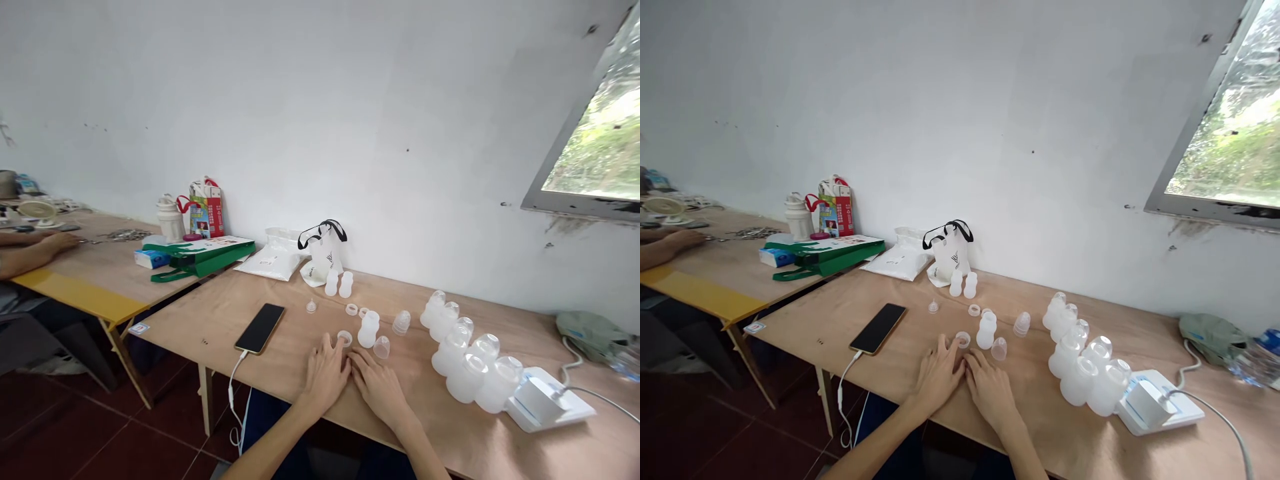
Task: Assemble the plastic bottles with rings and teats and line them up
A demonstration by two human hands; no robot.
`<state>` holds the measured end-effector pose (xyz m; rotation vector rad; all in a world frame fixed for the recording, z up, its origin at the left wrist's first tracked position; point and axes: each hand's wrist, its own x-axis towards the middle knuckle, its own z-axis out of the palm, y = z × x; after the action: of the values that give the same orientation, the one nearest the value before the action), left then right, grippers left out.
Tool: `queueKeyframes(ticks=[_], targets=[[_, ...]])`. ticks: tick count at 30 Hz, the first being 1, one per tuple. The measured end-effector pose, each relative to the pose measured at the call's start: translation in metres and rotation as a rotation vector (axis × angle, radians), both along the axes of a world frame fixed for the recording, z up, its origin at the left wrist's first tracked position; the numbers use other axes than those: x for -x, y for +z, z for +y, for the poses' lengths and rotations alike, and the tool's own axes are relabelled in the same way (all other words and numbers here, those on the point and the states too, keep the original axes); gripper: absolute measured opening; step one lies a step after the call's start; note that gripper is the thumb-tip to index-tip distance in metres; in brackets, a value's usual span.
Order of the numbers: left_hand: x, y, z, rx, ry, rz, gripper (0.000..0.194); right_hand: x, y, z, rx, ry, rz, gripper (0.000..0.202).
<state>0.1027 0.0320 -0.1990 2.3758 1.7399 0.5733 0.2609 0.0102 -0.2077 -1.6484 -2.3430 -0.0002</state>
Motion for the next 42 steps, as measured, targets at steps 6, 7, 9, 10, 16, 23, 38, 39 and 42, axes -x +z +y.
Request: queueKeyframes(ticks=[6, 7, 9, 10, 16, 23, 38, 39, 42], targets=[[0.008, 0.002, 0.007, 0.032, 0.046, 0.075, 0.047, 0.002, -0.002, 0.001, -0.030, -0.043, -0.017, 0.040], [0.009, 0.002, 0.008, 0.030, 0.054, 0.077, 0.049, 0.002, -0.002, 0.001, -0.035, -0.046, -0.017, 0.039], [0.011, 0.003, 0.010, 0.032, 0.061, 0.079, 0.053, 0.003, -0.003, 0.002, -0.046, -0.050, -0.017, 0.038], [0.012, 0.003, 0.011, 0.032, 0.060, 0.081, 0.053, 0.003, -0.003, 0.002, -0.050, -0.051, -0.017, 0.038], [0.012, 0.007, 0.009, 0.032, 0.000, 0.091, 0.044, 0.004, -0.003, 0.003, -0.057, -0.043, -0.007, 0.036], [0.011, 0.003, 0.008, 0.011, 0.000, 0.054, 0.039, 0.005, -0.003, 0.002, -0.056, -0.054, -0.034, 0.038], [0.013, -0.011, 0.015, -0.115, -0.113, 0.045, 0.038, 0.005, -0.005, 0.003, -0.065, -0.051, -0.045, 0.038], [0.014, -0.011, 0.015, -0.112, -0.122, 0.042, 0.038, 0.005, -0.005, 0.003, -0.065, -0.051, -0.044, 0.038], [0.015, -0.010, 0.015, -0.093, -0.151, 0.036, 0.039, 0.005, -0.003, 0.003, -0.060, -0.049, -0.042, 0.036]])
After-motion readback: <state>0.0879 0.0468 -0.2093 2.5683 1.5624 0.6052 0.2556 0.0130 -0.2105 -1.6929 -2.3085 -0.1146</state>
